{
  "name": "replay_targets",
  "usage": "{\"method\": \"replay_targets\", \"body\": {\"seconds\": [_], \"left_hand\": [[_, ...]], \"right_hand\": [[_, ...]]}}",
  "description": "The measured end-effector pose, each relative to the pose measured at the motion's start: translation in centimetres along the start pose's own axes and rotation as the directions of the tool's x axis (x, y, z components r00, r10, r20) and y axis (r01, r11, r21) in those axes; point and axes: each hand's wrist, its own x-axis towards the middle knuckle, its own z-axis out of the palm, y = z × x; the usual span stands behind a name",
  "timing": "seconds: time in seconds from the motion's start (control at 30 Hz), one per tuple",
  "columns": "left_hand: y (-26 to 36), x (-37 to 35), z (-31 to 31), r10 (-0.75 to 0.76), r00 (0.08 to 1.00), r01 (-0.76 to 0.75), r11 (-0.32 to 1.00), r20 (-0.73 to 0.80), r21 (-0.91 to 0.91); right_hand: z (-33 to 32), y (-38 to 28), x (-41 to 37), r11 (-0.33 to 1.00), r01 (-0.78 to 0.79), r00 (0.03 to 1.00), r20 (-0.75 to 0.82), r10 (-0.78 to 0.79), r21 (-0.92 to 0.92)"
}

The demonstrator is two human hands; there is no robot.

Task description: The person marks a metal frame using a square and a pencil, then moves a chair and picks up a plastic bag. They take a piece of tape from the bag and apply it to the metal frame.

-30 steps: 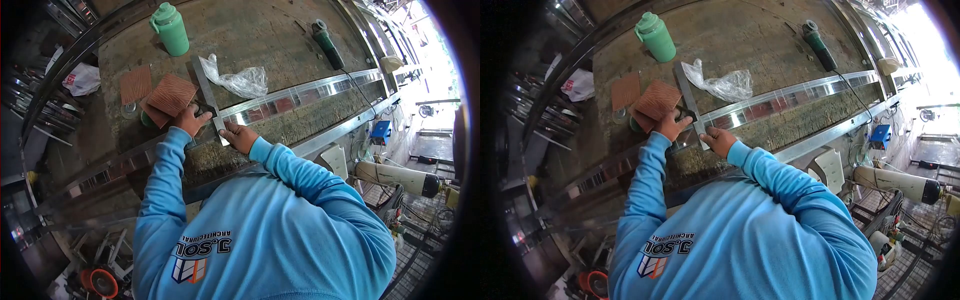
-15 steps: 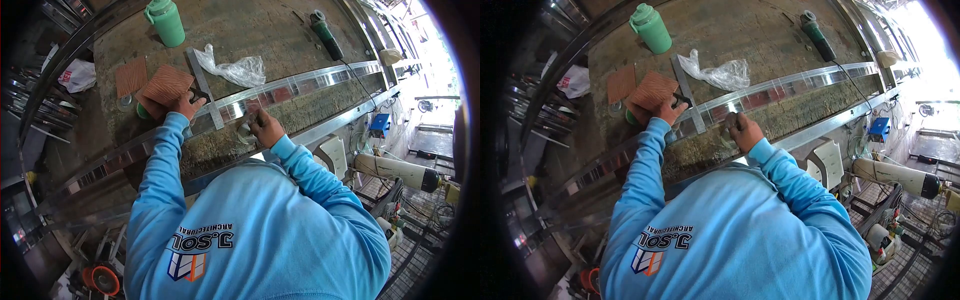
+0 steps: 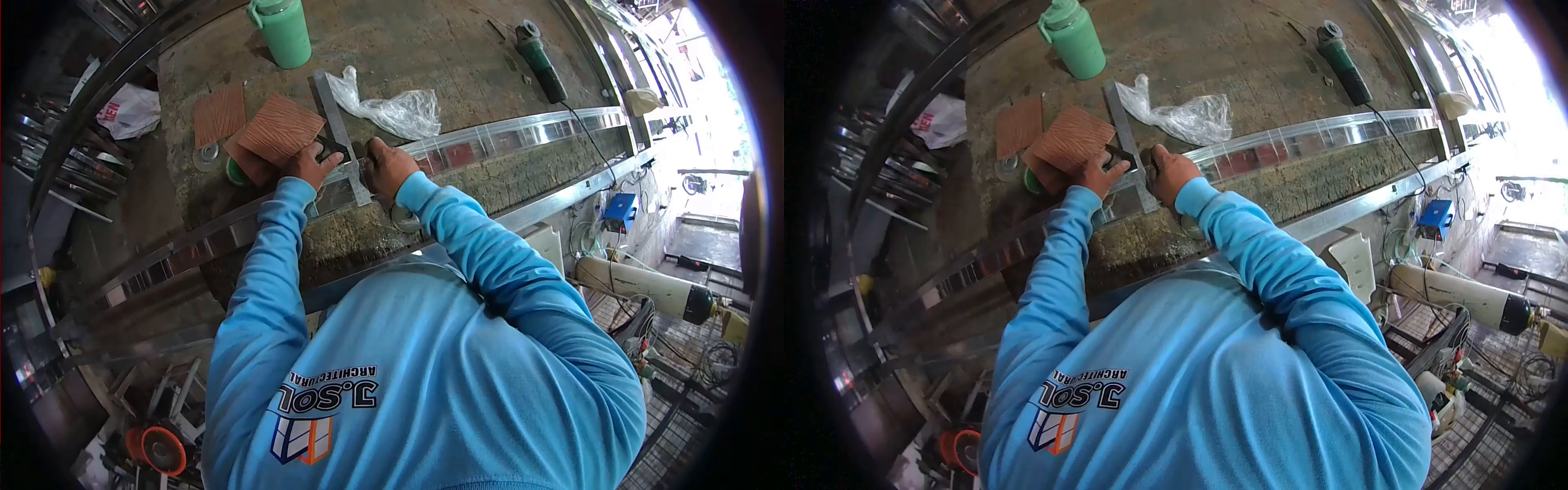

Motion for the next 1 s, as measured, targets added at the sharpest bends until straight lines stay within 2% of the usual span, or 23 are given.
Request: {"method": "replay_targets", "body": {"seconds": [0.1, 0.3, 0.4, 0.5, 0.6, 0.77, 0.9, 1.0], "left_hand": [[-1.1, 0.4, 1.3, 0.016, 0.998, -0.017, 1.000, -0.067, -0.017], [0.1, -0.1, 0.5, -0.019, 1.000, 0.019, 0.999, -0.022, -0.030], [-0.8, 0.3, 1.1, 0.020, 0.999, -0.021, 0.999, -0.051, -0.030], [-1.4, 0.4, 1.7, 0.052, 0.993, -0.063, 0.991, -0.103, -0.114], [-1.2, 0.5, 1.2, 0.017, 0.999, -0.019, 0.998, -0.037, -0.052], [-1.9, 0.5, 2.1, 0.063, 0.991, -0.067, 0.997, -0.115, -0.037], [-1.9, 0.5, 2.2, 0.067, 0.986, -0.069, 0.998, -0.152, -0.007], [-1.1, 0.4, 1.2, 0.029, 0.998, -0.030, 0.999, -0.055, -0.016]], "right_hand": [[0.5, 0.2, 0.5, 1.000, -0.010, 1.000, -0.003, 0.010, -0.018], [0.6, 0.3, 1.4, 1.000, 0.010, 1.000, -0.004, -0.010, -0.015], [0.6, 0.2, 1.5, 1.000, 0.020, 1.000, -0.009, -0.020, -0.022], [0.6, 0.2, 1.6, 0.999, 0.027, 1.000, -0.015, -0.027, -0.027], [0.8, 0.4, 1.7, 0.999, 0.034, 0.999, -0.014, -0.035, -0.021], [0.6, 0.0, 1.8, 0.998, 0.041, 0.999, 0.008, -0.041, -0.051], [0.3, -1.4, 1.9, 0.989, 0.027, 0.997, 0.073, -0.016, -0.143], [-0.5, -2.9, 1.9, 0.978, 0.019, 0.993, 0.118, 0.005, -0.207]]}}
